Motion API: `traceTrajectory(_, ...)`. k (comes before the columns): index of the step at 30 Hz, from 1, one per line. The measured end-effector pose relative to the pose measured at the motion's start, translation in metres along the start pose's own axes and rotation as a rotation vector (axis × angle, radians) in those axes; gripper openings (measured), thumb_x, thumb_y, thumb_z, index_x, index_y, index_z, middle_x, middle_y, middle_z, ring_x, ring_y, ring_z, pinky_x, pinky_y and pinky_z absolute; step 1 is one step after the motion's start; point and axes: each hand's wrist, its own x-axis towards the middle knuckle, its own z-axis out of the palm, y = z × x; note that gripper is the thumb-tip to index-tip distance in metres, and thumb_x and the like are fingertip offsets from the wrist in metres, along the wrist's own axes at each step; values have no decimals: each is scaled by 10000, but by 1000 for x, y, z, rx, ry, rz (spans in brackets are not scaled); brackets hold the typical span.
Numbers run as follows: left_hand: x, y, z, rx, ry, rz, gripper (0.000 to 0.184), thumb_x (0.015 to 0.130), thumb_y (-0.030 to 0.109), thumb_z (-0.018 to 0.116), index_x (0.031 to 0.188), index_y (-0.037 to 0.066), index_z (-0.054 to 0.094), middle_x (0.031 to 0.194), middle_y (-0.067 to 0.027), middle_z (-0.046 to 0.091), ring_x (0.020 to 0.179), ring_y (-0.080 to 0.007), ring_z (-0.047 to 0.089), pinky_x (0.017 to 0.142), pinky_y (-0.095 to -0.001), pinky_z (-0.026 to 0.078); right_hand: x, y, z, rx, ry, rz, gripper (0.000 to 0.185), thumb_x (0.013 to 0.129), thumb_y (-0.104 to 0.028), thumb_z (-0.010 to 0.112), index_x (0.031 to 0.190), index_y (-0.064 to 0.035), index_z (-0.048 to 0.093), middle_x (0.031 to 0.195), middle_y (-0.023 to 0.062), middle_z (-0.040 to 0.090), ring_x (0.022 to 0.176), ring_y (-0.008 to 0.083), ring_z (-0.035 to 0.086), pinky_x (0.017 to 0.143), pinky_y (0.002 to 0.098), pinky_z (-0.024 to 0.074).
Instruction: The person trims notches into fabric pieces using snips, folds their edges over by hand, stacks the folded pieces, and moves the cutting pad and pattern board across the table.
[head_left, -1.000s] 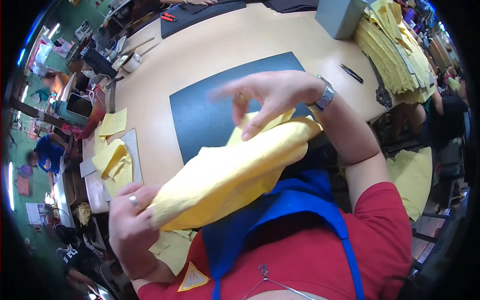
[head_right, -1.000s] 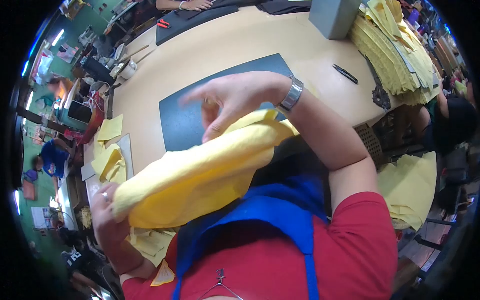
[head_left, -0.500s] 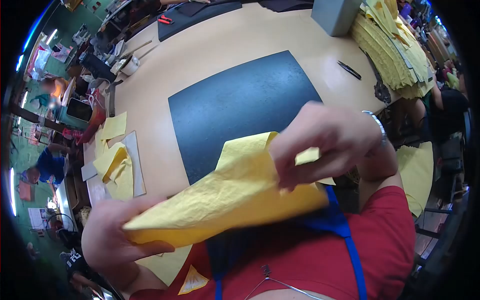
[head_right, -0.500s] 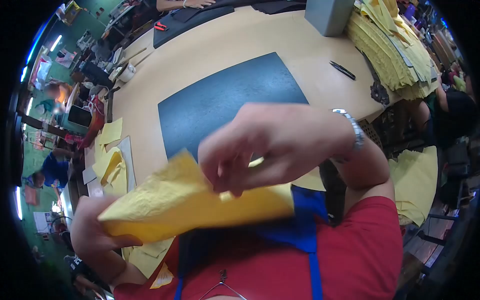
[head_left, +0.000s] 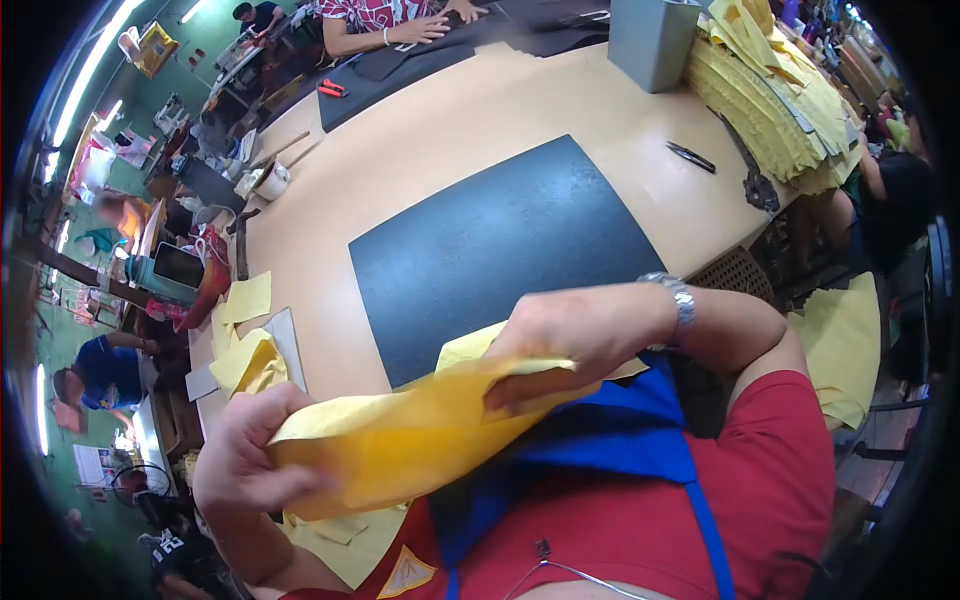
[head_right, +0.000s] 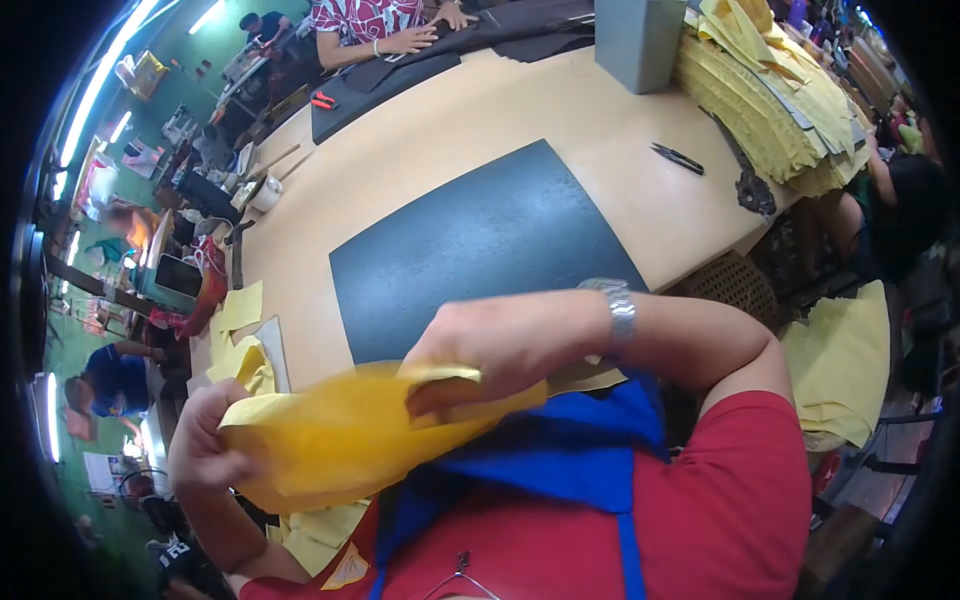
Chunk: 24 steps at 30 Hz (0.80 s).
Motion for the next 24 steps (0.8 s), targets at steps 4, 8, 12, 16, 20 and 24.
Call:
traceTrajectory(4,4,6,-24,338,-535,-164,264,740,162,848,914,24,707,792,-66,693,724,-164,653,742,-262,476,-30,-24,-42,-40,107,30,138,916,-83,656,1011,13,683,876,117,698,794,163,643,734,288,497)
traceTrajectory(8,-1,-26,-45,-22,-324,105,291,704,114,837,924,3,681,909,-113,702,805,-231,666,814,-352,490,-60,-29,-83,111,301,207,127,899,-93,676,949,23,691,846,47,697,765,118,627,688,266,495)
traceTrajectory(12,72,-79,-83,20,440,27,599,858,331,711,1314,-13,528,1112,-73,651,960,-142,614,845,-320,495,-21,28,-158,-518,541,435,292,914,-293,683,998,-14,693,840,32,665,788,90,567,729,278,491)
traceTrajectory(16,176,-200,-108,-340,551,-123,651,923,515,601,1343,31,489,1172,-80,609,1024,-146,587,865,-317,491,-9,124,-191,-1378,963,198,550,894,-530,628,1271,-131,601,1203,144,656,1063,266,641,935,408,470)
traceTrajectory(20,191,-245,-43,2,695,-233,853,909,573,581,1452,-35,328,1412,-201,462,1298,-295,469,1078,-403,378,-37,171,-130,-985,514,449,700,899,-654,507,1431,-200,471,1476,152,440,1374,331,401,1129,581,248)
traceTrajectory(24,171,-241,-2,29,692,-67,937,862,406,727,1487,-61,208,1490,-248,361,1383,-333,373,1114,-383,341,-64,181,-89,-988,504,588,660,951,-634,404,1458,-213,440,1566,104,313,1472,308,215,1158,621,123)
